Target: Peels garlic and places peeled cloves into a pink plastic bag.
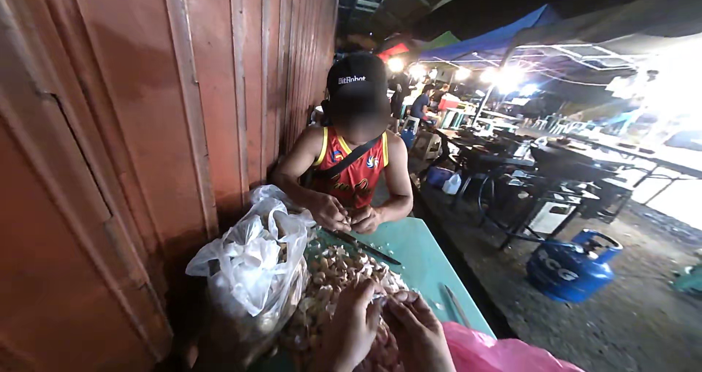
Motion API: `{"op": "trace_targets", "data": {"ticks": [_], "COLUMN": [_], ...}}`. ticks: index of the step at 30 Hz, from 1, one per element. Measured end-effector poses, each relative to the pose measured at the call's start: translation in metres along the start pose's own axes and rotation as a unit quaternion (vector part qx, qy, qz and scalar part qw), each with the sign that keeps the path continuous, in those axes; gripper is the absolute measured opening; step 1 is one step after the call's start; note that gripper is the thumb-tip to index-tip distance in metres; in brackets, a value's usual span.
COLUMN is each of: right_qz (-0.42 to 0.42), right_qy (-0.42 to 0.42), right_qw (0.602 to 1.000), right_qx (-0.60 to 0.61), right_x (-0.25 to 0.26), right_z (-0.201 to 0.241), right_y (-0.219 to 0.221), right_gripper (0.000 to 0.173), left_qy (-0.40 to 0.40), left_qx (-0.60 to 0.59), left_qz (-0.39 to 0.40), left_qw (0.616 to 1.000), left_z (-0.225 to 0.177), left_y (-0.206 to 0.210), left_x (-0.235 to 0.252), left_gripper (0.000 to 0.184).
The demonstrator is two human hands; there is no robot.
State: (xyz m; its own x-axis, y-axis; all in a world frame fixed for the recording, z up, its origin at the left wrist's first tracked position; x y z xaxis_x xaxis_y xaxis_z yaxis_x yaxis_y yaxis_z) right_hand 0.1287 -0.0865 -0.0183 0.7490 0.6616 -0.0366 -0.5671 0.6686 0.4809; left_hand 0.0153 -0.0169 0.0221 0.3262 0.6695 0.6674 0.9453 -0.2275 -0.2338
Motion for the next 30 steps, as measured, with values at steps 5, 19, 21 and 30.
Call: {"op": "trace_targets", "data": {"ticks": [5, 19, 21, 30], "right_qz": [-0.014, -0.056, -0.061, -0.084], "right_qy": [-0.006, 0.094, 0.084, 0.051], "right_qw": [1.0, 0.991, 0.992, 0.995], "right_qx": [0.009, 0.077, 0.076, 0.016], "right_x": [-0.001, -0.007, -0.005, 0.001], "right_z": [-0.005, -0.02, -0.02, -0.019], "right_y": [-0.002, -0.008, -0.01, -0.021], "right_gripper": [0.015, 0.024, 0.024, 0.015], "left_qy": [-0.04, -0.154, -0.178, -0.281], "left_qx": [0.007, -0.007, -0.032, -0.286], "left_qz": [0.026, -0.017, 0.007, -0.068], "left_qw": [0.999, 0.988, 0.984, 0.914], "left_z": [0.005, 0.031, 0.03, 0.044], "left_y": [0.004, -0.004, -0.002, 0.003], "left_x": [-0.001, 0.001, -0.001, -0.007], "left_gripper": [0.019, 0.028, 0.031, 0.016]}}
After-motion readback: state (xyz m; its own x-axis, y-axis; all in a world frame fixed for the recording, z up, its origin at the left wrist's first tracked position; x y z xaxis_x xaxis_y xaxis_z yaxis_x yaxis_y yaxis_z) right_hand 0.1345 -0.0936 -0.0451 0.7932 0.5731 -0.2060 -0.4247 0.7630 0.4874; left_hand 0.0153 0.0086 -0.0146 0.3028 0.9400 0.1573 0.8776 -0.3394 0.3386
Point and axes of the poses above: each hand's wrist, its own x-axis towards the middle knuckle, its own y-axis out of the palm, z = x × y, the point moved 9 cm from there along x, towards the middle knuckle, and after that the axes turned 9 degrees about -z, right-handed, at the moved point
